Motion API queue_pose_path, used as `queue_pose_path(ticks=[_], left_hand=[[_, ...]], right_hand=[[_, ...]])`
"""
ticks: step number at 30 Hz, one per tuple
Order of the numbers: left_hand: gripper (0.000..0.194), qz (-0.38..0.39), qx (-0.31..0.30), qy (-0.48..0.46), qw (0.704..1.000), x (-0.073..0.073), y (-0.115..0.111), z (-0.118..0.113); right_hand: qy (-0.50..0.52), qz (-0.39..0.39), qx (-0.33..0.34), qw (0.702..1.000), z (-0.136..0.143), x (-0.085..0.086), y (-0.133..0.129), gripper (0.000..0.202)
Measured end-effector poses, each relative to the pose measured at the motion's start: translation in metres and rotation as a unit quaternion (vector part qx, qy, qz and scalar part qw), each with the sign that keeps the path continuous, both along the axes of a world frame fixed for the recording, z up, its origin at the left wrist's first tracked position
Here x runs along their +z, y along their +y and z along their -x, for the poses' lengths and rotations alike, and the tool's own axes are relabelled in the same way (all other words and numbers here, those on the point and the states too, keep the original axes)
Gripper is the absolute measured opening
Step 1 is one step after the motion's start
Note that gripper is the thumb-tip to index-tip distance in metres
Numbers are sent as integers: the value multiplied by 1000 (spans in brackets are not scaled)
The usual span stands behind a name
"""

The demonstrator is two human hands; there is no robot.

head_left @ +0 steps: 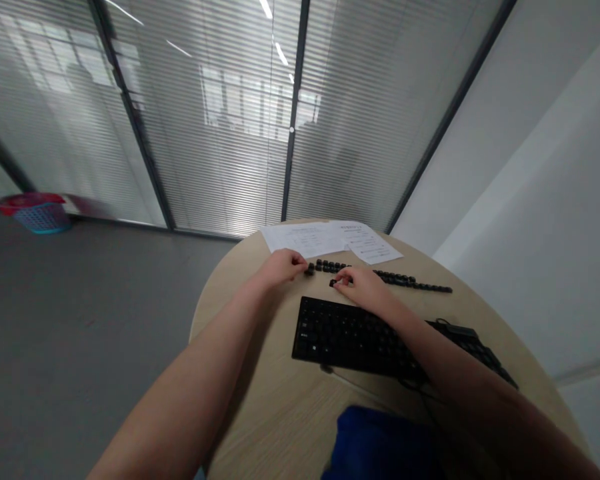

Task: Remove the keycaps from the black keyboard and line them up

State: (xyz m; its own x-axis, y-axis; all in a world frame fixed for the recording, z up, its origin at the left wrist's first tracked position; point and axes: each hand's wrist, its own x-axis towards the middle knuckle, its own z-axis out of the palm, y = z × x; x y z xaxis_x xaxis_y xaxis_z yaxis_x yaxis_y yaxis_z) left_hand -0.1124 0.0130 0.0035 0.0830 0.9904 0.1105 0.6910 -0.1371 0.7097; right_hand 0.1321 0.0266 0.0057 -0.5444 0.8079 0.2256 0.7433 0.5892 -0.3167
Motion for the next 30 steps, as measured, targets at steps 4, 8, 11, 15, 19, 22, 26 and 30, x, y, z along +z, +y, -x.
queue_pose_path(ticks=[4, 8, 11, 15, 19, 22, 26, 30], left_hand=[[17, 17, 6, 33, 999, -8, 6, 7], [16, 60, -40, 60, 996, -10, 3, 9], [19, 73, -55, 75, 993, -9, 1, 10], [20, 81, -67, 87, 991, -8, 3, 12], [20, 87, -90, 95, 988, -8, 4, 14], [19, 93, -101, 100, 986, -9, 4, 15], [21, 107, -116, 100, 982, -8, 4, 14], [23, 111, -124, 99, 981, -9, 4, 14]], right_hand=[[-34, 41, -26, 998, 15, -8, 31, 17], [-39, 43, -35, 998, 30, -16, 46, 18], [-41, 38, -22, 998, 35, -21, 49, 18], [-35, 31, -18, 999, 38, -24, 50, 17], [-26, 20, -20, 999, 40, -25, 51, 17], [-21, 15, -21, 999, 40, -27, 51, 17], [-20, 3, -17, 1000, 40, -29, 51, 20], [-25, -5, -13, 1000, 41, -29, 50, 21]])
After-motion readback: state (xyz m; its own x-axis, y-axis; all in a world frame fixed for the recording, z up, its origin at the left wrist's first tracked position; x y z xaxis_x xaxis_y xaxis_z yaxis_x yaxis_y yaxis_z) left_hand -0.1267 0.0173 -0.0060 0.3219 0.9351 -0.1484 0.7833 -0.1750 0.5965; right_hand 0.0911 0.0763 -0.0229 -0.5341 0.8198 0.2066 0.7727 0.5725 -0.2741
